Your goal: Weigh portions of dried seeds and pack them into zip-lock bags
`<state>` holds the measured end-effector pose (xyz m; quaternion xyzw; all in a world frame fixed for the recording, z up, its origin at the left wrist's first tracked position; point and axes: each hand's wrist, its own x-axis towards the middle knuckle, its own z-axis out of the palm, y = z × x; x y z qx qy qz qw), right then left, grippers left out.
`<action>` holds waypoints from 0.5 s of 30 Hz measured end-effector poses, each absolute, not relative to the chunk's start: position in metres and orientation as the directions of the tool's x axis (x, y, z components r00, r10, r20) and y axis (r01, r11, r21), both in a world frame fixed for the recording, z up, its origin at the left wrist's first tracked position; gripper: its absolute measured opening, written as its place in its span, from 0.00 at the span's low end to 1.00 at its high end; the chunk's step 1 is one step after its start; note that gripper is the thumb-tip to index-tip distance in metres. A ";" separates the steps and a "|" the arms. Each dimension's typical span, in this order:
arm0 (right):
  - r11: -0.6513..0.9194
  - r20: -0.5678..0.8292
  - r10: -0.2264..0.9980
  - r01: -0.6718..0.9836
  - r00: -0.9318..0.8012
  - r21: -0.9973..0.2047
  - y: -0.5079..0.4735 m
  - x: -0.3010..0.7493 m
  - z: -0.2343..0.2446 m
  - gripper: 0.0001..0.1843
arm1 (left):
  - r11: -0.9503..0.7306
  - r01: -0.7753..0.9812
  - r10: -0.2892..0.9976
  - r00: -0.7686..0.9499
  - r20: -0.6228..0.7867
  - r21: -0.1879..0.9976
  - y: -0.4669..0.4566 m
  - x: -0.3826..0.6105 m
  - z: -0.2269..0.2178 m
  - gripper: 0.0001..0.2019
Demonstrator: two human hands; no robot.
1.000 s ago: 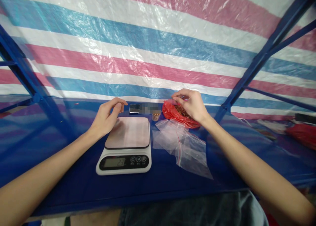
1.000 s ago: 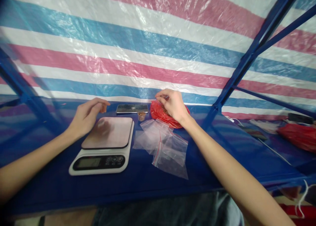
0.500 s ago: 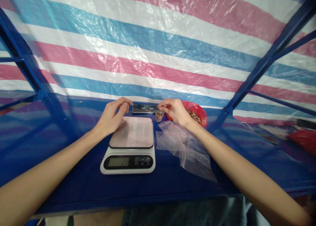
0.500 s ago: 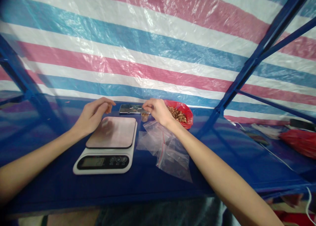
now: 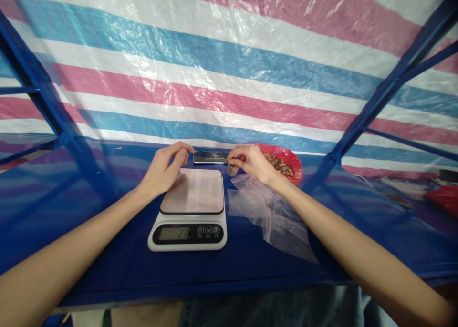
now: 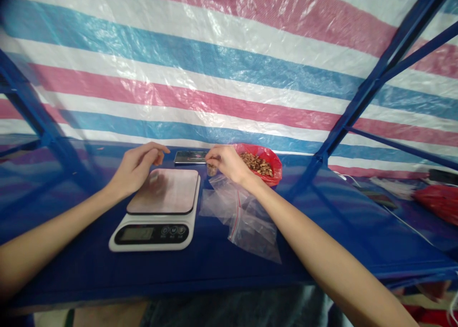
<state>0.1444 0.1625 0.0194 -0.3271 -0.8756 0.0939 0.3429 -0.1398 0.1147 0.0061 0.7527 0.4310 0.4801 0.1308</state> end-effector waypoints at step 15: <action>0.758 0.587 0.646 0.506 -0.488 -0.412 0.153 0.157 0.018 0.25 | -0.646 0.559 0.748 0.326 0.578 0.520 0.113 -0.129 0.009 0.11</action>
